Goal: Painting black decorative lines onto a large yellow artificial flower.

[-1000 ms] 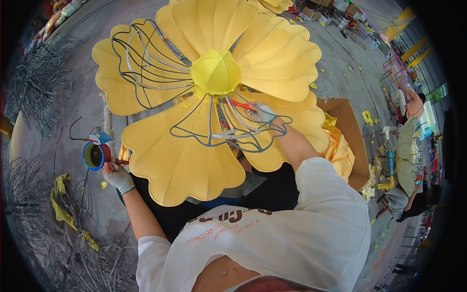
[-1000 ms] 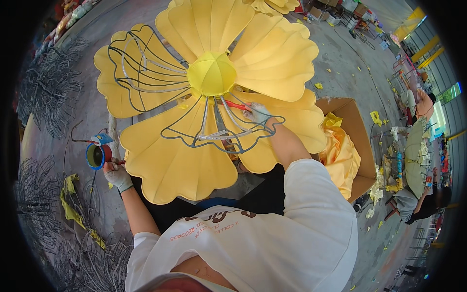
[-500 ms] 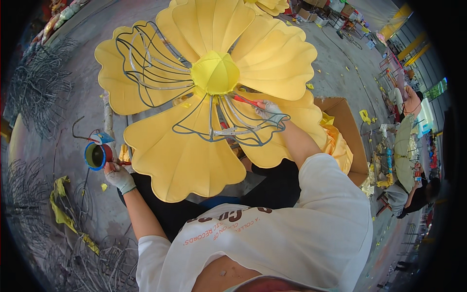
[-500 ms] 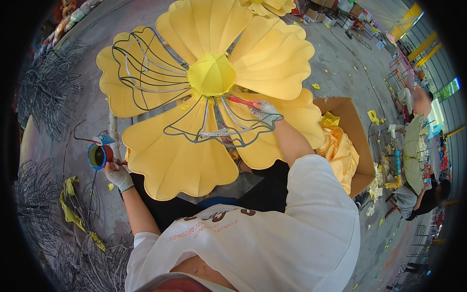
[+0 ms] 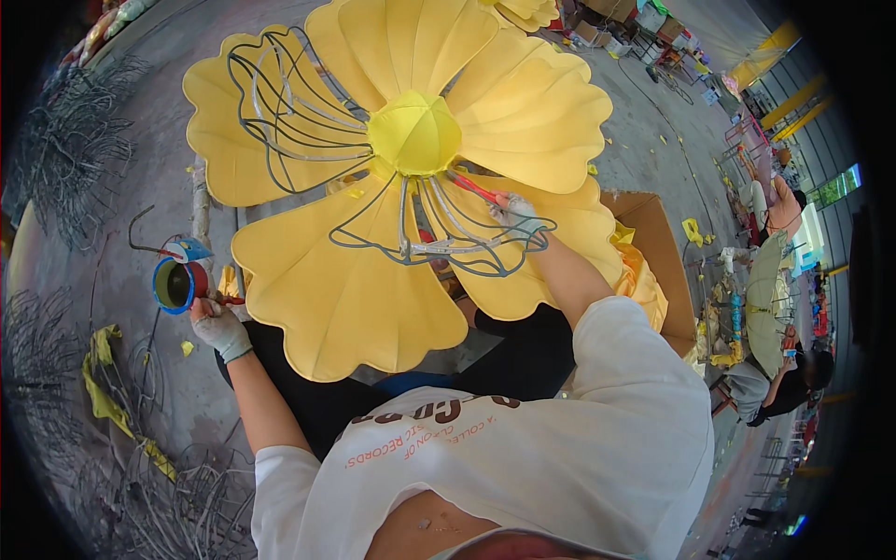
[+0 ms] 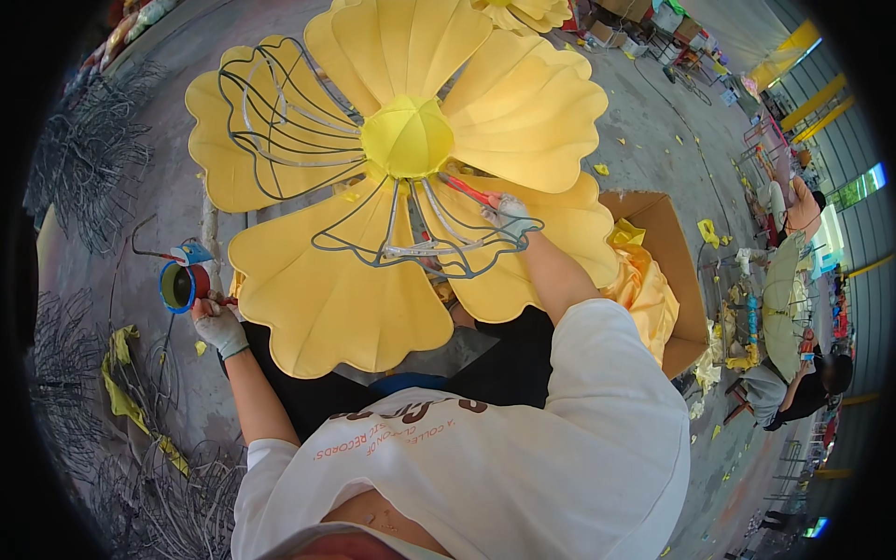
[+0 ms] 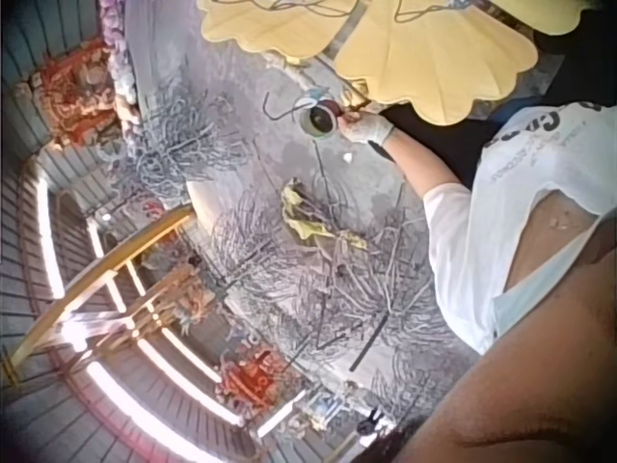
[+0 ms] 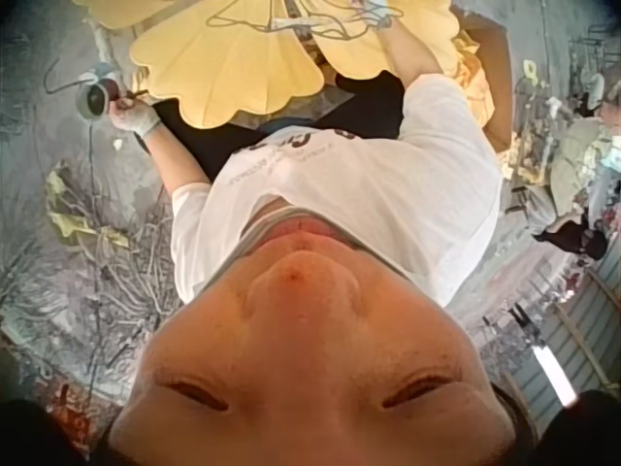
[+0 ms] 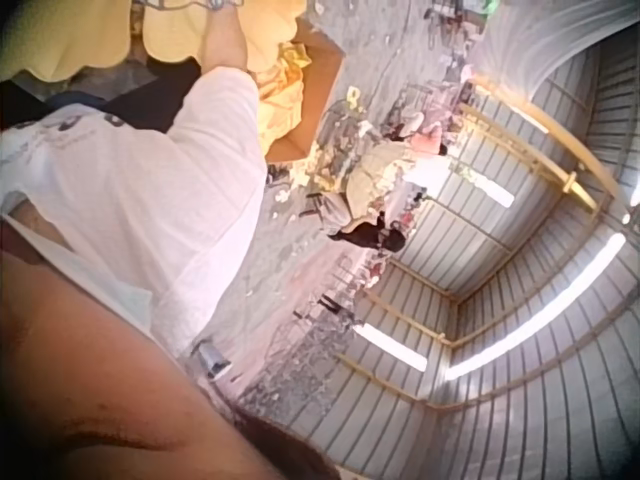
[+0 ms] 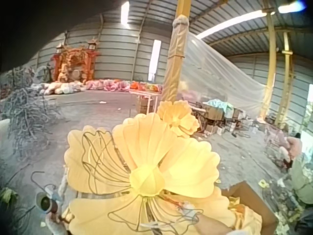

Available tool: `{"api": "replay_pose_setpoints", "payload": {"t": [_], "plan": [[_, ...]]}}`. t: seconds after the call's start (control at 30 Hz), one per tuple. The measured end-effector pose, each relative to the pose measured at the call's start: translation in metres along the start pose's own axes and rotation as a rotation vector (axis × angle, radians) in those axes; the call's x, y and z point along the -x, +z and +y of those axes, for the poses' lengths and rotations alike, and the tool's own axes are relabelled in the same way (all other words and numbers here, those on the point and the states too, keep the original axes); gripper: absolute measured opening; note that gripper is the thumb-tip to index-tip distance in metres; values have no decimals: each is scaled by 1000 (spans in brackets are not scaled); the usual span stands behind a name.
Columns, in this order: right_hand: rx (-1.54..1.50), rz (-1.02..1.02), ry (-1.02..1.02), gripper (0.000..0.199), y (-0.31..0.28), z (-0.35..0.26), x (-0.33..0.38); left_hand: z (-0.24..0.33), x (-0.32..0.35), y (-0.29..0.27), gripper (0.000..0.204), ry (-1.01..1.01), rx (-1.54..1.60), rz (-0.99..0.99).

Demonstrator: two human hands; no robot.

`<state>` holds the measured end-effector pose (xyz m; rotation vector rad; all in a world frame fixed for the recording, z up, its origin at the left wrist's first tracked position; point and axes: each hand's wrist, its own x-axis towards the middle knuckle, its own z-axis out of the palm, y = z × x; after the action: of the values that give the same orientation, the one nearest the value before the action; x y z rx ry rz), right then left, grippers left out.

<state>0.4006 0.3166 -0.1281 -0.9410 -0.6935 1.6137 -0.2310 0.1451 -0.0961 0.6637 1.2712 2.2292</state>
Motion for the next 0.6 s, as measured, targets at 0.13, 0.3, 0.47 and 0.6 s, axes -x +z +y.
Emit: {"api": "replay_pose_setpoints", "payload": {"t": [0.13, 0.3, 0.47, 0.6], "plan": [[-27, -39, 21, 27, 8, -1, 2, -2, 4, -4, 24, 176, -294, 1], [-32, -95, 127, 27, 3, -5, 3, -5, 7, 2, 17, 402, -647, 38], [36, -79, 149, 26, 2, -4, 1, -4, 8, 3, 11, 503, -666, 47], [58, -53, 152, 24, 17, 4, -5, -13, 1, -11, 13, 534, -681, 19]]}}
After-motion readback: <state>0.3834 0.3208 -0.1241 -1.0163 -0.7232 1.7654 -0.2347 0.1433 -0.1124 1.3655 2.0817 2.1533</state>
